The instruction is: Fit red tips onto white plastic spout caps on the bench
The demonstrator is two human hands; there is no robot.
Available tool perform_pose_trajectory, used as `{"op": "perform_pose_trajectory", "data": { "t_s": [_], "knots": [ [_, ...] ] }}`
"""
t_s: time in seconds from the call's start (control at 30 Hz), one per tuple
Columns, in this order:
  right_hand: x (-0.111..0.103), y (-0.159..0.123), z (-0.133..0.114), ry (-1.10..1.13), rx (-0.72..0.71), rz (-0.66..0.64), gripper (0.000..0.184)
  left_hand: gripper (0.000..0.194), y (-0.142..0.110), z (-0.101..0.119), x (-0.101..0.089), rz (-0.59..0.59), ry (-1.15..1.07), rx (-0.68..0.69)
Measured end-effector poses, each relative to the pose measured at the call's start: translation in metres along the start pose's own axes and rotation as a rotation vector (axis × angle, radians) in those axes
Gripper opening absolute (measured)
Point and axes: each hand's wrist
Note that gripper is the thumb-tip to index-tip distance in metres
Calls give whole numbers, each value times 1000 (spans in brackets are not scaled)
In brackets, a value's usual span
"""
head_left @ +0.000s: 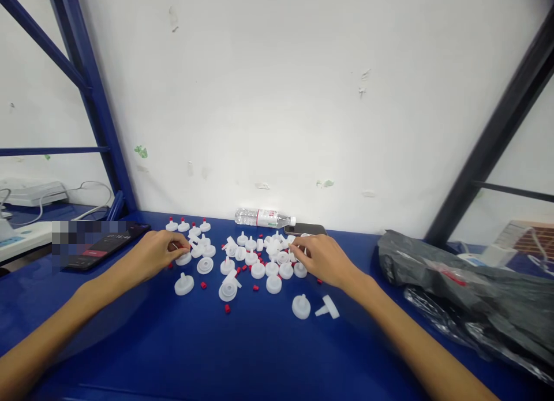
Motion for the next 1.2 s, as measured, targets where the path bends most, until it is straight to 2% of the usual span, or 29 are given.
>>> {"op": "perform_pose_trajectory", "data": {
  "t_s": [0.1, 0.27, 0.5, 0.63, 0.73, 0.83, 0.93, 1.07, 1.2],
  "knots": [
    [0, 0, 0, 2, -3, 1, 31, 34, -1, -1, 1, 16, -73, -20],
    [-1, -1, -1, -10, -2, 0, 31, 45, -4, 1, 0, 34, -137, -30],
    [0, -1, 0, -7, -10, 16, 31, 45, -8, 8, -6, 146, -1, 80],
    [1, -1, 1, 2, -5, 8, 31, 48, -14, 15, -2, 65, 39, 148],
    [2, -1, 0, 1, -2, 4, 31, 52, -9, 16, -4, 26, 72, 171],
    [1, 0, 0, 0, -4, -2, 31, 54, 14, 9, -17, 97, 157, 156],
    [0, 0, -1, 3, -5, -8, 31, 43, 52, -5, -31, 150, 263, 122],
    [-2, 0, -2, 2, -4, -14, 32, 35, 100, -27, -39, 65, 335, 51],
    [-4, -1, -3, 5, -11, -20, 34, 35, 120, -48, -34, 2, 348, -1]
  ]
}}
Point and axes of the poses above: each hand's wrist, its own y-axis towards the middle knuckle, its own x-axis out of the palm, z = x × y, and after that the axes turned 10 degrees about -y, right-handed
